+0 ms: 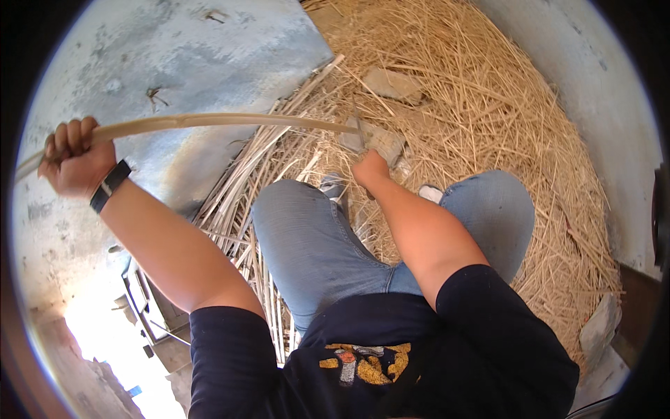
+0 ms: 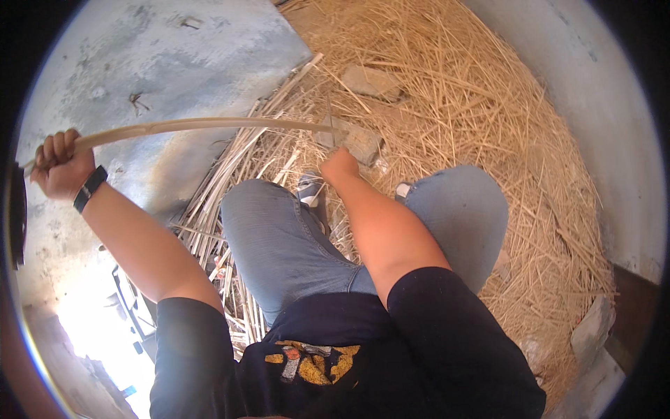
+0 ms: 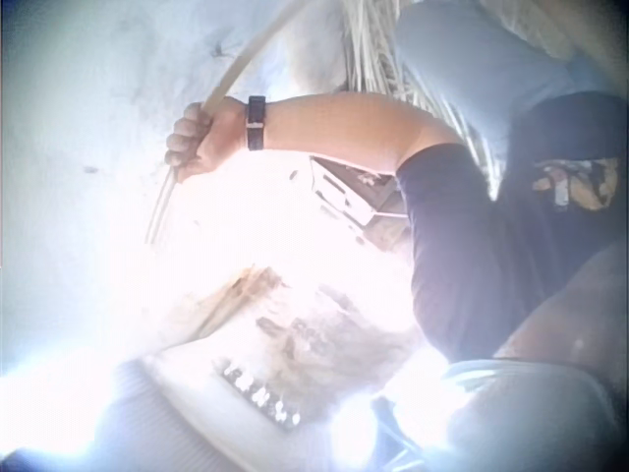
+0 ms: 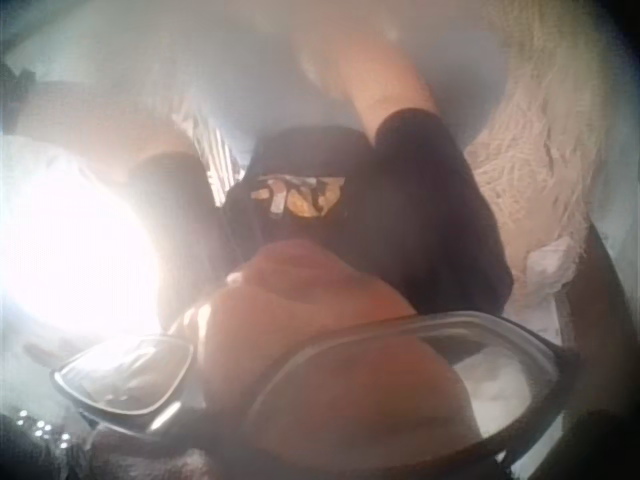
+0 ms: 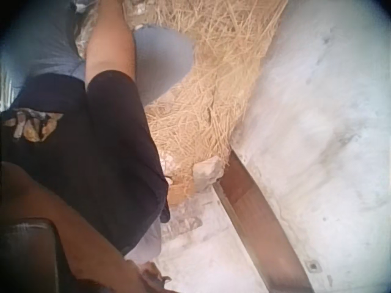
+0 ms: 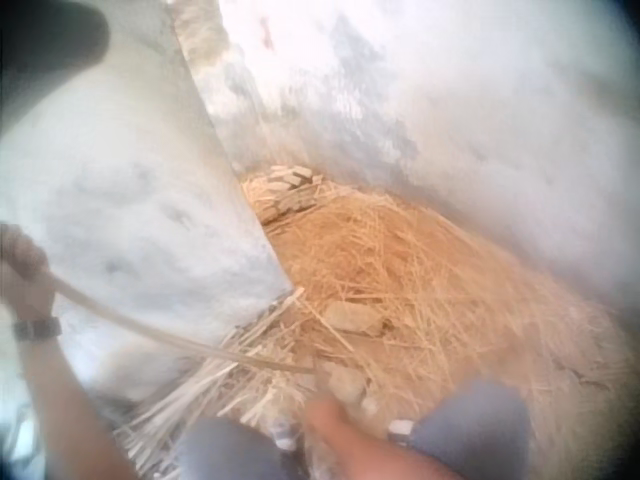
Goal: The person sits on a straw-covered floor and uses a machete to split long bamboo poles into thin strips. They hold the pole with one hand and repeatedly strike it with the machete to separate the fibers, then place the finished strips into a pile.
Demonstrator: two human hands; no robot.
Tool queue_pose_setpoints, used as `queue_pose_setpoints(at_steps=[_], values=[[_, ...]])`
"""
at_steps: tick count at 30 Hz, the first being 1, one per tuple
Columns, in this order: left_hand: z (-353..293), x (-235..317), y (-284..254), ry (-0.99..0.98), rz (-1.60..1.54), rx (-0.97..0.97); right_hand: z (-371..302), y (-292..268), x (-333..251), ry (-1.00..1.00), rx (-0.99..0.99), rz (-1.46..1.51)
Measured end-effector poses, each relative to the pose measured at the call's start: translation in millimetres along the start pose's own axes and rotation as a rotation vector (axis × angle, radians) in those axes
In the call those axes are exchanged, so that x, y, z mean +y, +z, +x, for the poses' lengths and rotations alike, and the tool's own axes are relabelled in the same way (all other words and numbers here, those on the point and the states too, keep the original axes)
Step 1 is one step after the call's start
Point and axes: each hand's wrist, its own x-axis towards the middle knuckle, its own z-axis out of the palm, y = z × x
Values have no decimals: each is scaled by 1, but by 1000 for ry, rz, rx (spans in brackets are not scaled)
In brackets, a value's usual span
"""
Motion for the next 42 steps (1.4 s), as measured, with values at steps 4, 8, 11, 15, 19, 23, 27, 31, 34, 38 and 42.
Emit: queue_pose_setpoints(at_steps=[4,8,11,15,19,23,27,31,34,38,42], values=[[-3,-1,30,-13,-17,-19,-1,0,-15,-55,-5,20],[-12,-10,71,36,45,66,-1,4,-15,-40,-3,107],[-16,-13,96,60,77,61,-3,1,-21,-9,-27,120],[-22,-25,132,69,149,78,0,-4,-20,57,-62,197],[-16,-30,170,52,159,14,30,17,-4,-32,-41,85],[-26,-45,220,35,163,-5,10,14,-7,-15,83,157],[-29,-57,262,19,194,-64,9,5,-16,83,-5,395],[-33,-62,276,11,228,-6,-19,-5,-35,-144,204,391],[-30,-65,277,-10,205,-15,-8,-11,-47,-334,215,611],[-30,-60,278,-23,196,-2,-32,-55,-79,-426,3,778],[-35,-57,281,3,201,52,-67,-100,-108,-504,-73,943]])
